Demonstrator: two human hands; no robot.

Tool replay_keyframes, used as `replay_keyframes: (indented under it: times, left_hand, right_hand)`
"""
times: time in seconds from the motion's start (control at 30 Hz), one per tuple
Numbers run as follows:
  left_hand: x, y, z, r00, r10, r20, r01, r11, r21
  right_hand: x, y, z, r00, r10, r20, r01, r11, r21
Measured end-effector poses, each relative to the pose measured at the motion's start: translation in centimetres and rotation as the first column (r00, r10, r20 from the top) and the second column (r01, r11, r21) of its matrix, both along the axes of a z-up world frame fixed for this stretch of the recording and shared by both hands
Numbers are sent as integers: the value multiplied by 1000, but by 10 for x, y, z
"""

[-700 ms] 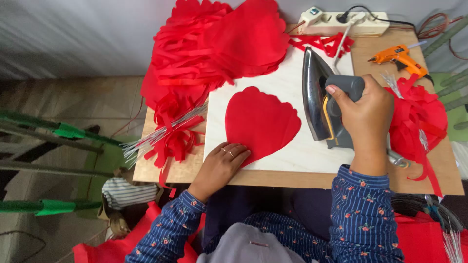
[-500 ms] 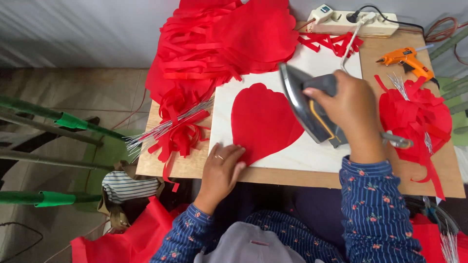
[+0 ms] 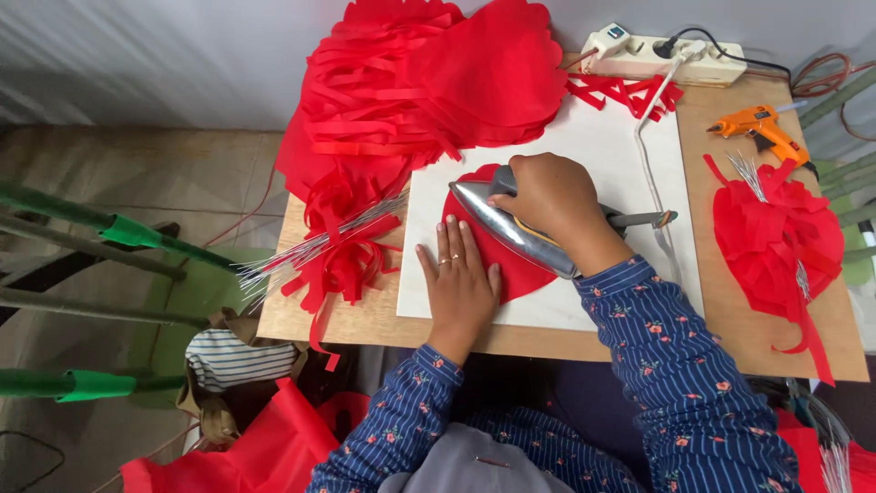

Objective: Ironing red fabric petals and assembling them into a large decorative flower

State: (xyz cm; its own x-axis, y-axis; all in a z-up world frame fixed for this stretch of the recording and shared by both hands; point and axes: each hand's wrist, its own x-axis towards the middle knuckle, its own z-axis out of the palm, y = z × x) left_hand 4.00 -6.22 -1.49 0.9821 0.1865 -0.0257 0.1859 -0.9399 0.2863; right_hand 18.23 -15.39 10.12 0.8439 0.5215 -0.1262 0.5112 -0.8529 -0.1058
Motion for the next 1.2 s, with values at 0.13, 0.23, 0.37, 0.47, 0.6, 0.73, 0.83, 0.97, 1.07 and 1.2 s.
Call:
replay_keyframes:
  times: [0.13, 0.23, 0.37, 0.47, 0.6, 0.73, 0.83, 0.97, 1.07, 1.2]
  left_hand:
    - [2, 1, -9, 999, 4, -40, -4, 1000, 14]
    - [2, 1, -11, 1000, 17, -15, -16, 999, 46]
    - [-1, 3, -5, 1000, 9, -26, -8, 999, 46]
    - [0, 4, 2, 999, 11, -33, -10, 999, 39]
    - [-1, 4, 7, 999, 10, -38, -9, 999, 36]
    - [-2, 3, 9, 999, 4, -44, -2, 999, 37]
    - [-1, 4, 10, 999, 6, -51, -4, 999, 40]
    - [1, 3, 11, 999, 5, -34, -4, 1000, 27]
    - [0, 2, 7, 999, 5, -52, -2, 999, 51]
    - [0, 2, 3, 997, 12, -70, -9, 999, 50]
  right_hand:
    - [1, 2, 1, 1000, -23, 3, 23, 1000, -17]
    - [6, -1, 0, 999, -28, 28, 28, 1000, -2]
    - [16, -9, 0, 998, -31, 54, 32, 999, -13]
    - [21, -15, 5, 996, -44, 73, 47, 998, -41]
    - [28, -26, 6, 991, -81, 104, 89, 994, -71]
    - [36, -46, 1, 985, -119, 127, 128, 990, -60]
    - [34, -63, 9, 978, -159, 134, 171, 982, -81]
    - [18, -73, 30, 974, -203, 102, 209, 976, -58]
    - [-1, -55, 36, 978, -196, 73, 199, 980, -31]
    - [-13, -23, 13, 993, -108, 49, 108, 994, -3]
